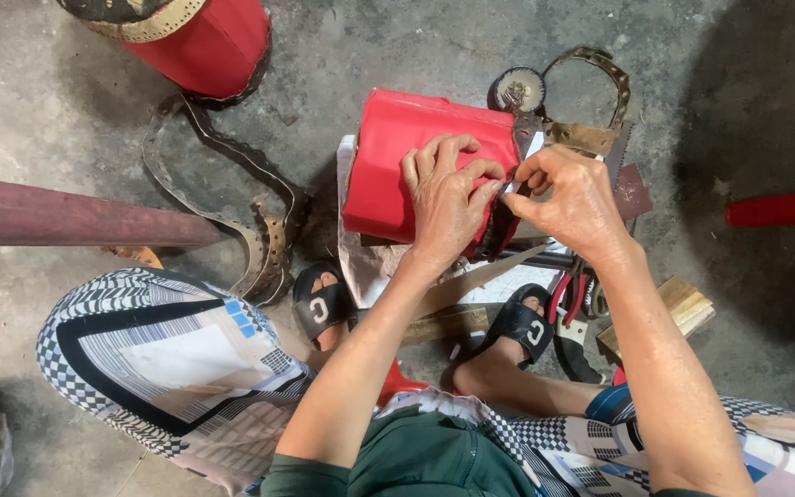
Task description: The person is assembling a drum by carefully wrapping a band around the drum body and trimming the excess material with scissors.
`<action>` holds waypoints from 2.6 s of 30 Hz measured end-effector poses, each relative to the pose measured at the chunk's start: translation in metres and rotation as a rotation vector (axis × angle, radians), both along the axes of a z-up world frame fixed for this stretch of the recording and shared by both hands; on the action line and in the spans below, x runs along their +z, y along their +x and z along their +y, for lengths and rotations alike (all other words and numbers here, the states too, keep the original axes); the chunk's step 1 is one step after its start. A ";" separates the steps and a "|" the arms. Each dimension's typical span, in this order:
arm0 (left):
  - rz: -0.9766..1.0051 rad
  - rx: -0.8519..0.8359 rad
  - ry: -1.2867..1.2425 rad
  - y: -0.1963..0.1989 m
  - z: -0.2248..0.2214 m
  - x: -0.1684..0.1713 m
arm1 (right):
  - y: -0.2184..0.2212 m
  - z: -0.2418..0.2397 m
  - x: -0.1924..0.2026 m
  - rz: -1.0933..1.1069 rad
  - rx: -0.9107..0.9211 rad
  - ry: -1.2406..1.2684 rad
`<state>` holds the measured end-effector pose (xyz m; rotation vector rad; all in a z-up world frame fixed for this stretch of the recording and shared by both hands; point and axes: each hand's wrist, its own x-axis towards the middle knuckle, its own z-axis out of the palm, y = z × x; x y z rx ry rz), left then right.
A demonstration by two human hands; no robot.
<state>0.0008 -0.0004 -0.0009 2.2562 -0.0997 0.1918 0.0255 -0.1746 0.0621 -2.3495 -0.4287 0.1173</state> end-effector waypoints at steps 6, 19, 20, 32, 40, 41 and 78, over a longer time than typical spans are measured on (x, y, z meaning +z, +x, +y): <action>0.003 0.000 -0.005 0.001 0.000 -0.001 | 0.001 0.001 -0.008 0.007 -0.019 0.002; -0.005 0.005 0.005 0.001 0.000 0.000 | -0.001 0.003 -0.004 -0.006 -0.041 -0.093; -0.010 0.006 0.005 0.001 0.000 0.000 | -0.001 0.003 -0.006 -0.003 -0.049 -0.111; 0.014 0.001 0.004 0.002 -0.001 -0.002 | 0.002 0.001 0.003 0.091 -0.075 -0.027; 0.024 -0.002 0.005 0.001 0.000 -0.001 | 0.001 0.000 -0.002 0.107 -0.101 -0.032; 0.018 -0.002 0.004 0.001 -0.001 -0.001 | 0.001 -0.001 0.000 0.112 -0.098 -0.021; 0.015 0.006 0.000 0.003 -0.002 -0.001 | -0.002 -0.005 -0.005 0.095 -0.088 0.015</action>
